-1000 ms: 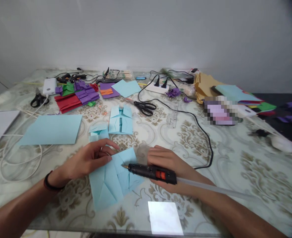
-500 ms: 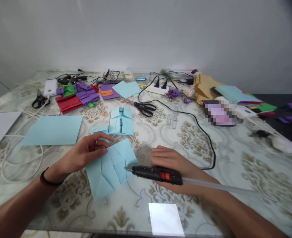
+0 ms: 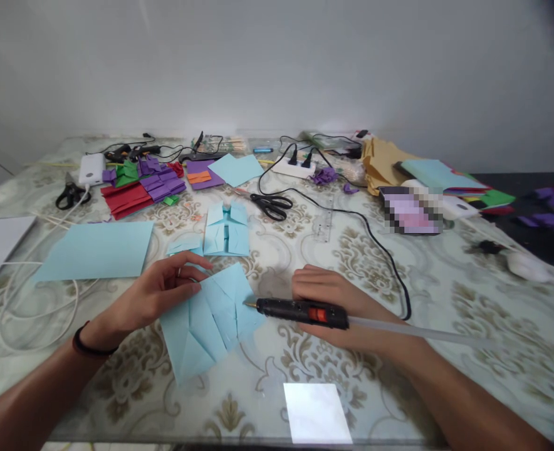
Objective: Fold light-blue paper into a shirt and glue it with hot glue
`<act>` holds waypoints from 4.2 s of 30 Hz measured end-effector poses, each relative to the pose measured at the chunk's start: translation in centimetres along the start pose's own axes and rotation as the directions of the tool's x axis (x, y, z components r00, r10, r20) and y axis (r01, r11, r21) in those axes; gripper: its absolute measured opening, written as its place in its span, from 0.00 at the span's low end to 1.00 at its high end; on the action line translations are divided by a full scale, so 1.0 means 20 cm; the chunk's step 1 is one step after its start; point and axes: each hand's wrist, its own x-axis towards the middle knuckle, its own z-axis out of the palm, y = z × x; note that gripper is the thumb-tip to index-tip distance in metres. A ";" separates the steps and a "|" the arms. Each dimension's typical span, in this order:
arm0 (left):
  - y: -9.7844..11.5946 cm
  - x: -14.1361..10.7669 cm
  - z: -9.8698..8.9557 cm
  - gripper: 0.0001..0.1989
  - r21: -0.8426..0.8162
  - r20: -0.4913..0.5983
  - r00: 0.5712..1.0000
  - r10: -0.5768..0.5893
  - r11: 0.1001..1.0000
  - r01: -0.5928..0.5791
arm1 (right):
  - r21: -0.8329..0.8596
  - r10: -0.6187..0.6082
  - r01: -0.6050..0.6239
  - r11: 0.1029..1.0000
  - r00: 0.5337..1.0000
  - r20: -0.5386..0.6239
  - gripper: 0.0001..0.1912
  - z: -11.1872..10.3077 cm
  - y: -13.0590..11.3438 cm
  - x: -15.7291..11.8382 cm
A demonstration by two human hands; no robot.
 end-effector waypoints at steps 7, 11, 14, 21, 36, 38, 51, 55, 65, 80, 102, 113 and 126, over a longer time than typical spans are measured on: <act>-0.02 0.00 0.03 0.18 -0.024 0.056 0.998 -0.036 0.999 0.037 | -0.034 0.014 -0.014 0.999 1.000 -0.005 0.15 0.00 0.01 0.00; -0.03 0.00 0.06 0.16 -0.001 0.074 0.997 -0.036 0.999 0.036 | -0.022 -0.003 0.002 1.000 1.000 -0.021 0.16 0.00 0.00 0.00; -0.04 0.00 0.07 0.16 -0.025 0.121 0.992 -0.044 0.999 0.047 | -0.008 -0.023 0.023 1.000 0.999 -0.029 0.16 0.00 -0.01 0.01; -0.06 0.02 0.07 0.15 -0.024 0.129 0.991 -0.044 0.999 0.048 | 0.037 -0.039 0.039 0.999 0.999 -0.015 0.15 0.02 0.01 0.01; -0.09 0.06 0.05 0.18 0.245 0.076 0.991 0.107 0.962 -0.123 | 0.041 0.081 -0.081 0.996 0.997 -0.002 0.10 -0.02 0.03 0.03; -0.10 0.05 0.07 0.17 0.320 0.073 0.990 0.121 0.937 -0.138 | 0.038 0.103 -0.105 0.994 0.994 0.030 0.09 -0.02 0.03 0.02; -0.10 0.08 -0.08 0.10 0.875 -0.122 0.848 0.515 0.459 -0.153 | -0.166 0.482 -0.473 0.865 0.876 0.020 0.12 -0.12 0.18 -0.05; -0.11 0.10 -0.16 0.16 0.906 -0.146 0.864 0.482 0.415 -0.078 | -0.269 0.567 -0.567 0.779 0.819 -0.085 0.10 -0.16 0.32 -0.09; -0.18 0.11 -0.23 0.38 0.927 -0.169 0.936 0.310 0.371 0.045 | -0.256 0.560 -0.554 0.792 0.827 -0.056 0.17 -0.25 0.42 -0.15; -0.16 0.13 -0.29 0.31 0.895 -0.243 0.930 0.275 0.433 0.106 | -0.235 0.425 -0.485 0.842 0.866 -0.263 0.15 -0.24 0.29 -0.12; 0.05 0.06 -0.16 0.08 0.581 -0.519 0.774 0.363 0.814 0.008 | -0.169 0.183 -0.278 0.946 0.883 -0.433 0.08 -0.08 0.08 -0.03; 0.21 -0.01 0.08 0.17 0.313 -0.271 0.932 0.239 0.938 -0.150 | 0.019 0.178 -0.184 0.983 0.911 -0.371 0.09 0.00 0.02 0.00; 0.30 0.26 0.39 0.19 0.477 -0.176 0.899 0.401 0.834 -0.278 | 0.815 0.355 -0.101 0.570 0.925 -0.134 0.28 0.06 -0.04 0.00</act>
